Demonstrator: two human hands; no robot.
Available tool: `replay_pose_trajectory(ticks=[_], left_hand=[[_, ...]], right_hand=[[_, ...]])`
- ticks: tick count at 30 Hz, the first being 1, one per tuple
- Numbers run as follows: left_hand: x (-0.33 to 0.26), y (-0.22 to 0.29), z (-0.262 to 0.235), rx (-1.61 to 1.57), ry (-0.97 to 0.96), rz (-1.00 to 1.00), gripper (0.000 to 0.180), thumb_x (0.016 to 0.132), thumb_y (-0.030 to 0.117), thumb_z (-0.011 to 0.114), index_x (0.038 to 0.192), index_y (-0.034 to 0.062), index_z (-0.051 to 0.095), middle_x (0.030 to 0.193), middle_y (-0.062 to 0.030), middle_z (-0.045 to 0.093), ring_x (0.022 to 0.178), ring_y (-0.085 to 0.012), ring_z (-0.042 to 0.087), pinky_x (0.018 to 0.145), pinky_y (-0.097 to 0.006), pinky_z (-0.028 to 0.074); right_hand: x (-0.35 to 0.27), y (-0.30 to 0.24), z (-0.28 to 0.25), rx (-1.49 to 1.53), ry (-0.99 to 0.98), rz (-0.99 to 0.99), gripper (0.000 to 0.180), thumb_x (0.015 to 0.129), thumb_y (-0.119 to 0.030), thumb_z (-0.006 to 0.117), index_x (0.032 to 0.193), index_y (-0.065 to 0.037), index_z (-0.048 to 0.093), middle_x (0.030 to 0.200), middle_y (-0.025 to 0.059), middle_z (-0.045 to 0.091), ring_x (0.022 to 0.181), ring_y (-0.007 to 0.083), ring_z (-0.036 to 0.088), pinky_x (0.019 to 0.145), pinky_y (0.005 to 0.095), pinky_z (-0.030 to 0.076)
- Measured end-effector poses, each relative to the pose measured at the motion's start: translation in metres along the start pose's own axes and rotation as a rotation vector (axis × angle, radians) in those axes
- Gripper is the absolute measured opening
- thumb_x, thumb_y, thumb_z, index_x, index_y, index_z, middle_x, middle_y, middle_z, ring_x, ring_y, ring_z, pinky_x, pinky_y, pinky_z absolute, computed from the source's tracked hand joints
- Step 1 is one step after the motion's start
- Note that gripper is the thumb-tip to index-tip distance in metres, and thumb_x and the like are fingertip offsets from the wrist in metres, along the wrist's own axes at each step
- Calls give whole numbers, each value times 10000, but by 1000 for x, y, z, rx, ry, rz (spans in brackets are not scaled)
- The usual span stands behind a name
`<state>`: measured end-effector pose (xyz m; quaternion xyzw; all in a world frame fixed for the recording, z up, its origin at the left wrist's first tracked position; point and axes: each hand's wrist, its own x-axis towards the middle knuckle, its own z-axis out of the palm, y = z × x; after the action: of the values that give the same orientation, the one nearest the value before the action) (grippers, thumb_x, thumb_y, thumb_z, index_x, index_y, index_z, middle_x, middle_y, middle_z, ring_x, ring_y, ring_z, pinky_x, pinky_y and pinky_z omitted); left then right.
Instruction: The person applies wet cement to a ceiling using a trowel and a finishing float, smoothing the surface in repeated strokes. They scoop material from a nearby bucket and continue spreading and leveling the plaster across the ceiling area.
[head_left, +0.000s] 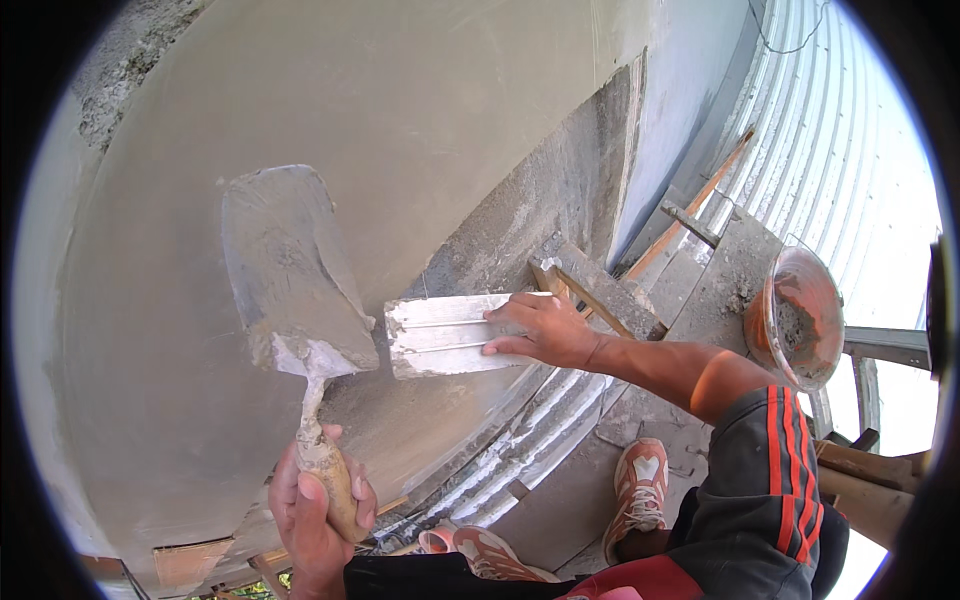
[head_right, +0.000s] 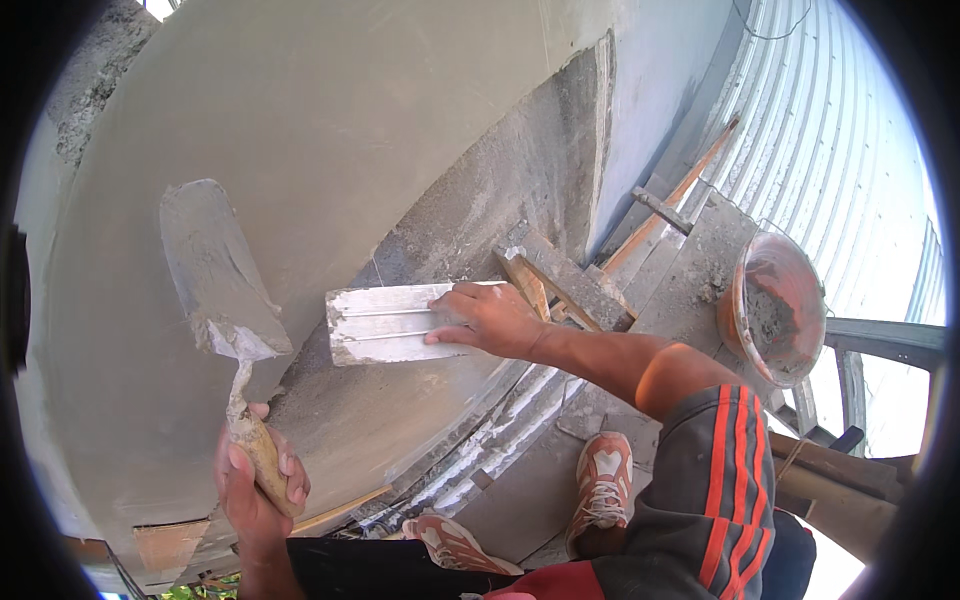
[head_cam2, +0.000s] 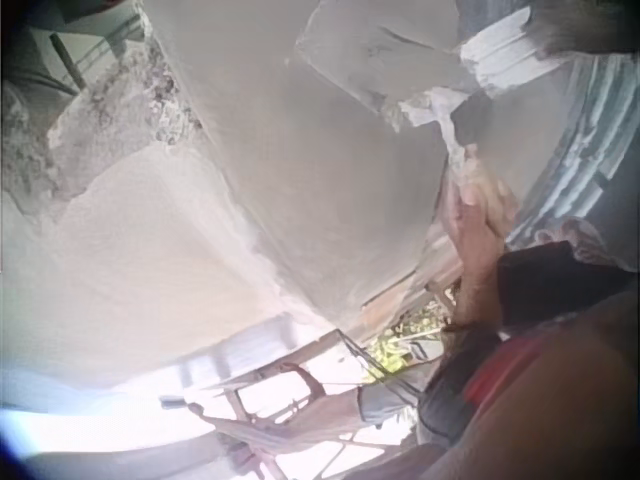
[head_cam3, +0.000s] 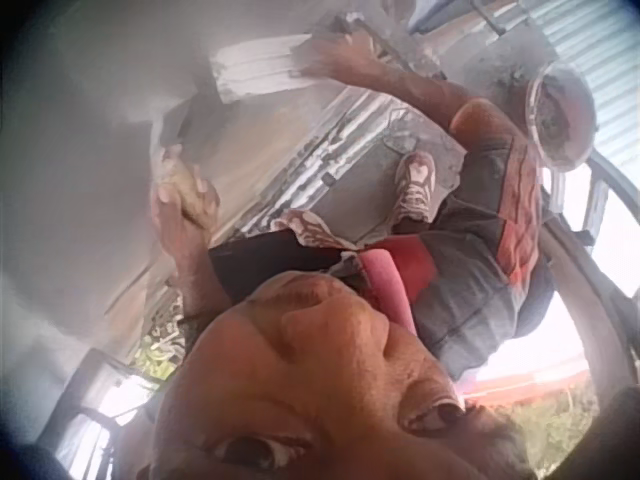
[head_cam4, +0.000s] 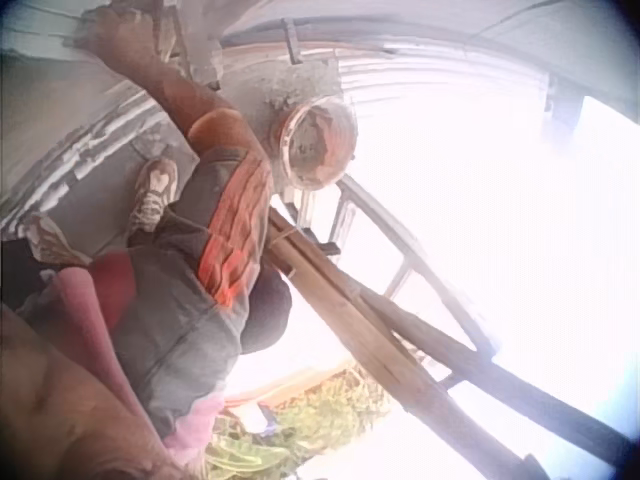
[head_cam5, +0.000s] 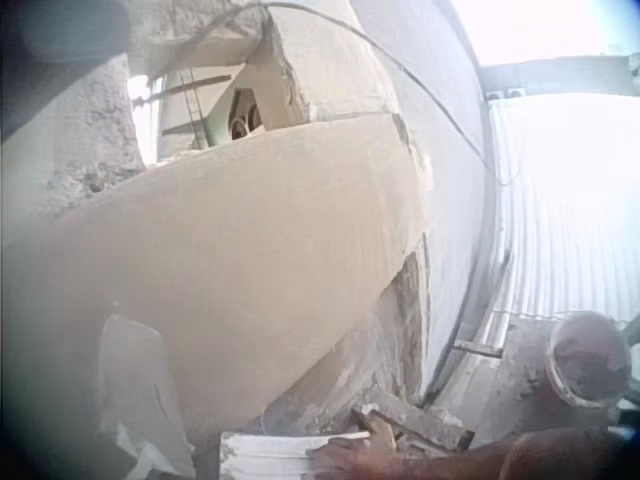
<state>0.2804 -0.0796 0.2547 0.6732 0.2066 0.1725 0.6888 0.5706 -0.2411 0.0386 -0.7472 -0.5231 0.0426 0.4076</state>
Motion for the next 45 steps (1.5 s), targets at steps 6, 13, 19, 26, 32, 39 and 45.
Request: replay_pose_trajectory(ticks=[6,13,19,26,32,39,45], left_hand=[[9,16,1,-25,-4,-27,570,1104,411,574,1438,-49,531,844,-115,619,580,-137,554,526,-269,435],[17,-9,15,54,8,-46,570,1100,414,581,1447,-36,530,849,-112,617,578,-155,554,527,-286,438],[19,-43,24,136,113,-131,546,1098,419,589,1427,-13,533,841,-121,612,560,-173,559,512,-305,452],[34,-38,64,188,113,-189,558,1104,427,586,1432,-17,506,853,-134,611,570,-184,568,510,-308,463],[69,-35,106,140,61,-163,583,1108,446,571,1437,-29,496,847,-129,604,567,-196,569,508,-326,462],[75,-39,112,123,17,-211,594,1106,442,581,1456,-29,494,867,-135,608,586,-192,570,536,-325,466],[105,-36,122,215,54,-209,501,1130,337,559,1484,-16,516,908,-103,632,657,-155,582,600,-292,475]], right_hand=[[14,-29,-164,-115,-88,528,698,923,-650,754,1208,-14,729,1062,245,772,1024,360,766,912,466,577],[11,93,-161,280,744,727,599,991,-552,739,1186,15,720,992,207,775,916,274,742,869,397,555],[66,152,-61,351,1015,599,540,978,-510,771,1157,-3,732,939,219,775,864,290,756,805,404,562],[111,159,-82,378,935,503,552,961,-463,805,1224,17,731,1051,176,792,874,250,763,763,393,595],[69,52,48,223,688,63,483,936,-430,816,1210,-39,748,962,131,724,796,242,747,636,373,597],[110,155,-80,558,1023,540,464,957,-414,805,1193,-20,735,1165,215,754,997,382,748,875,476,587],[55,101,-7,470,738,275,435,937,-345,839,1191,-3,753,1130,210,776,1057,345,758,935,439,573]])
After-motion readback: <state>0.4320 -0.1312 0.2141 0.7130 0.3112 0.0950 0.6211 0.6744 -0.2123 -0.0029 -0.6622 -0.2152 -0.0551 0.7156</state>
